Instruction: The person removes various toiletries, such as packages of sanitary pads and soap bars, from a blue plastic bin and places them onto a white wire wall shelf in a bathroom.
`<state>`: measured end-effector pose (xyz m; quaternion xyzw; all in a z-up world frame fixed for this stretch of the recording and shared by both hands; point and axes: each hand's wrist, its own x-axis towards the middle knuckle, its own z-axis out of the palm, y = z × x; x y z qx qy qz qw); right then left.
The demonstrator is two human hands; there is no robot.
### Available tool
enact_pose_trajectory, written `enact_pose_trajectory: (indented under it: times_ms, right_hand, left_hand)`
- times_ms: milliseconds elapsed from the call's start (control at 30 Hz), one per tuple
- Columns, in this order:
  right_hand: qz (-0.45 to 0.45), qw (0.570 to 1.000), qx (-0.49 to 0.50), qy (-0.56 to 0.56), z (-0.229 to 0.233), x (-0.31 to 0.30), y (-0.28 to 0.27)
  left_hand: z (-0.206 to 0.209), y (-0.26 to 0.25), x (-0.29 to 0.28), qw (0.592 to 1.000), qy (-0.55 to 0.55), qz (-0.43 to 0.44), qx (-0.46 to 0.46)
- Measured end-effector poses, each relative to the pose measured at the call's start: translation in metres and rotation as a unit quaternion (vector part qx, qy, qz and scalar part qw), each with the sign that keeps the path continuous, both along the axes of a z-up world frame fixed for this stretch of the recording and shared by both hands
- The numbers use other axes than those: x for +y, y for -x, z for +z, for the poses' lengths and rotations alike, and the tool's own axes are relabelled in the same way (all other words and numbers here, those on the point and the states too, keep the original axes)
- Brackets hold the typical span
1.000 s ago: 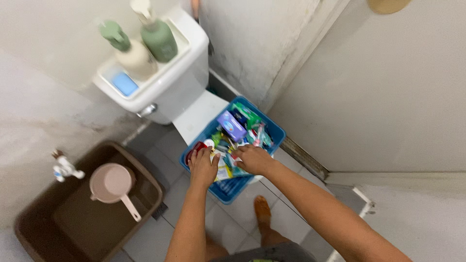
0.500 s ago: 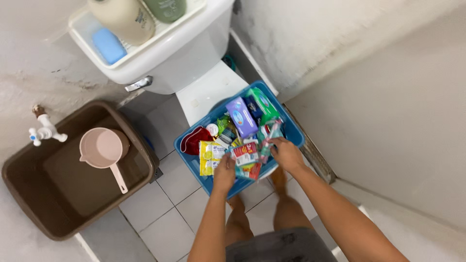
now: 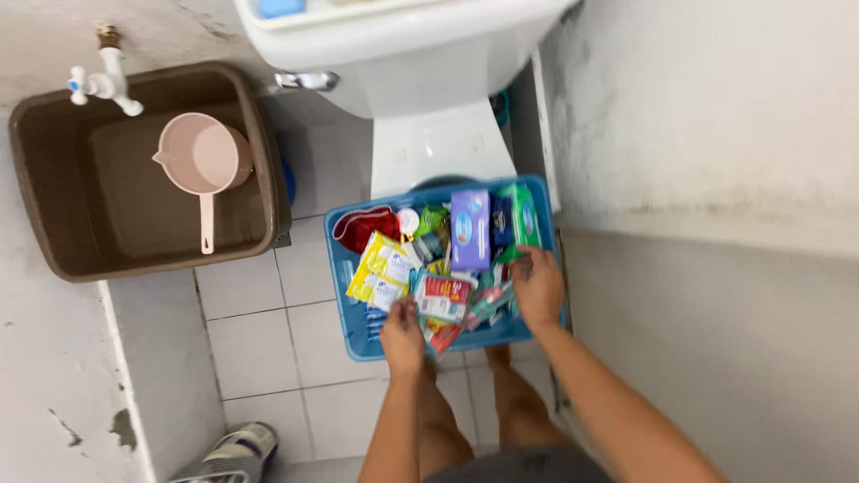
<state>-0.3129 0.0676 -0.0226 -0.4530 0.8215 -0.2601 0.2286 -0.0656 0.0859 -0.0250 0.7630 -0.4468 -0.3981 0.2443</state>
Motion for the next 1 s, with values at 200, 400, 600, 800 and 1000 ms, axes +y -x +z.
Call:
enact_pose_trajectory:
  times_ms: [200, 400, 600, 800, 1000]
  right_hand:
    - [0.072, 0.983, 0.126, -0.111, 0.032, -0.048, 0.0]
    - [0.174, 0.974, 0.129, -0.059, 0.026, -0.052, -0.013]
    - [0.182, 0.983, -0.024, 0.011, 0.019, -0.028, -0.013]
    - [0.179, 0.957, 0.014, -0.228, 0.015, -0.071, -0.028]
    - [0.14, 0.986, -0.085, -0.022, 0.013, -0.014, -0.013]
  left_hand:
    - [0.025, 0.043, 0.007, 0.997, -0.001, -0.003, 0.074]
    - [0.044, 0.067, -0.003, 0.995, -0.032, -0.01, 0.091]
    - [0.077, 0.051, -0.023, 0.985, 0.004, -0.174, -0.017]
    - [0.057, 0.052, -0.038, 0.948, -0.065, -0.301, -0.084]
    - [-0.024, 0.038, -0.007, 0.964, -0.038, -0.259, -0.048]
